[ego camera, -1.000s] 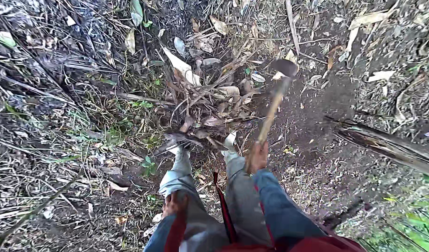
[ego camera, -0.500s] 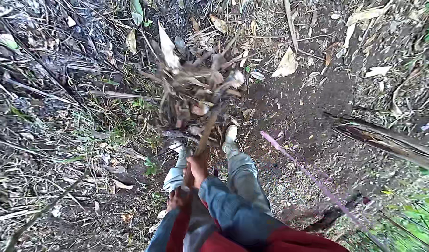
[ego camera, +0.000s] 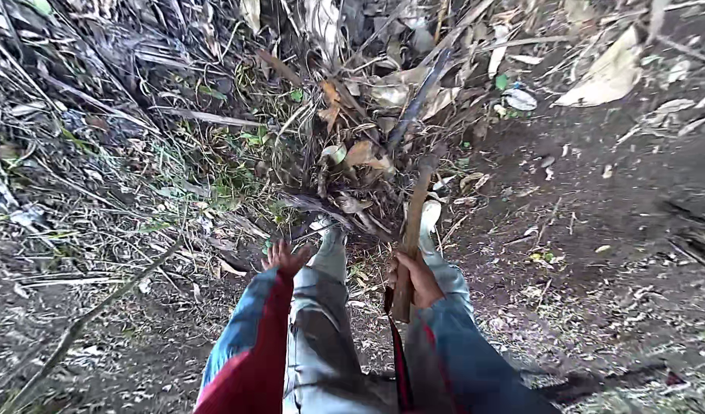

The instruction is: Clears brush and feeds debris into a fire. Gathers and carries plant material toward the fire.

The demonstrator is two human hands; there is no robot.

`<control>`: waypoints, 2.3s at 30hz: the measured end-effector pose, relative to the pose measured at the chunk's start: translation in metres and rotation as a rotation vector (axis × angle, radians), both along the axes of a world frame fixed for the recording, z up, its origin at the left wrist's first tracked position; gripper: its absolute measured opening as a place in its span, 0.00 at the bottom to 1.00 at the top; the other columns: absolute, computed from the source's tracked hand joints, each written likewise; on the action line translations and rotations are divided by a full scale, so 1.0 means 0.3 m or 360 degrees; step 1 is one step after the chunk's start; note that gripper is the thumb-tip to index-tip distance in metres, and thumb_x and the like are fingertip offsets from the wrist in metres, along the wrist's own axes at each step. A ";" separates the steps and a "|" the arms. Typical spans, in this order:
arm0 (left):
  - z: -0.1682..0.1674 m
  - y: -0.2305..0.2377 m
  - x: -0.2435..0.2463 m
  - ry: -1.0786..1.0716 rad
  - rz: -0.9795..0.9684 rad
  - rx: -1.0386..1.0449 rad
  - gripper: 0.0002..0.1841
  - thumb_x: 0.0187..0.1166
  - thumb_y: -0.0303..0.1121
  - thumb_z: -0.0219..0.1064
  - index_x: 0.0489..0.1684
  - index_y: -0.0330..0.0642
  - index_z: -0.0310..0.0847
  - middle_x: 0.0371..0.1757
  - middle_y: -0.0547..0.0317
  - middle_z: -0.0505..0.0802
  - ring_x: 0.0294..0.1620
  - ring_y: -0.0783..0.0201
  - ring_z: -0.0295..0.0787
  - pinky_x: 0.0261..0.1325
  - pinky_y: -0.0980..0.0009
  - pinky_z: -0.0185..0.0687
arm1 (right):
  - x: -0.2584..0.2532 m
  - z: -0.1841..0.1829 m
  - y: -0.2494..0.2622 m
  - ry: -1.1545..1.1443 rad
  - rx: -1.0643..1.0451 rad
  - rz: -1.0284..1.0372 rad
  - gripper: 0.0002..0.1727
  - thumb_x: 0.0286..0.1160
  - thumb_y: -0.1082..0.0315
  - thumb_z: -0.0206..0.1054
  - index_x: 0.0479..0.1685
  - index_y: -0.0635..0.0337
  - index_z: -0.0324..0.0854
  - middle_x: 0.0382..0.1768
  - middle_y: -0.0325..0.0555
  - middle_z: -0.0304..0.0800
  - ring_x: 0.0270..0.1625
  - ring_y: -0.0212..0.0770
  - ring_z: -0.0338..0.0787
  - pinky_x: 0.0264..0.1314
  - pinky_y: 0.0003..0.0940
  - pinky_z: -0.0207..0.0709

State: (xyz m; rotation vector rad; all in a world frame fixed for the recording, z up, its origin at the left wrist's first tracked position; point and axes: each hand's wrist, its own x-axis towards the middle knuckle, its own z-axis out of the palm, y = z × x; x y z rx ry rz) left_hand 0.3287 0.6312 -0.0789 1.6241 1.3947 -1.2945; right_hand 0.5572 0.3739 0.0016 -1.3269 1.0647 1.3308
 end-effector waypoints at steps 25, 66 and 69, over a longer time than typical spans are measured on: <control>-0.543 -0.061 0.651 -0.0978 0.1543 0.0157 0.41 0.77 0.62 0.67 0.82 0.41 0.68 0.67 0.49 0.90 0.67 0.60 0.89 0.72 0.55 0.85 | 0.140 -0.232 0.113 0.0075 0.0075 0.0514 0.56 0.77 0.70 0.65 0.96 0.41 0.22 0.28 0.47 0.77 0.18 0.43 0.83 0.19 0.42 0.85; 2.202 1.724 -0.014 -0.2843 0.2701 0.2287 0.24 0.94 0.47 0.31 0.67 0.43 0.68 0.49 0.57 0.89 0.49 0.64 0.89 0.51 0.55 0.90 | 0.016 2.128 2.357 -0.0358 0.1965 0.2722 0.59 0.76 0.71 0.68 0.97 0.25 0.26 0.42 0.55 0.83 0.18 0.44 0.83 0.20 0.44 0.84; 2.346 1.905 0.024 -0.2891 0.2686 0.2468 0.24 0.94 0.46 0.35 0.68 0.41 0.69 0.50 0.55 0.89 0.50 0.62 0.89 0.52 0.53 0.89 | 0.072 2.243 2.575 -0.0357 0.2088 0.2793 0.59 0.76 0.71 0.68 0.97 0.26 0.25 0.41 0.55 0.83 0.18 0.44 0.82 0.19 0.44 0.83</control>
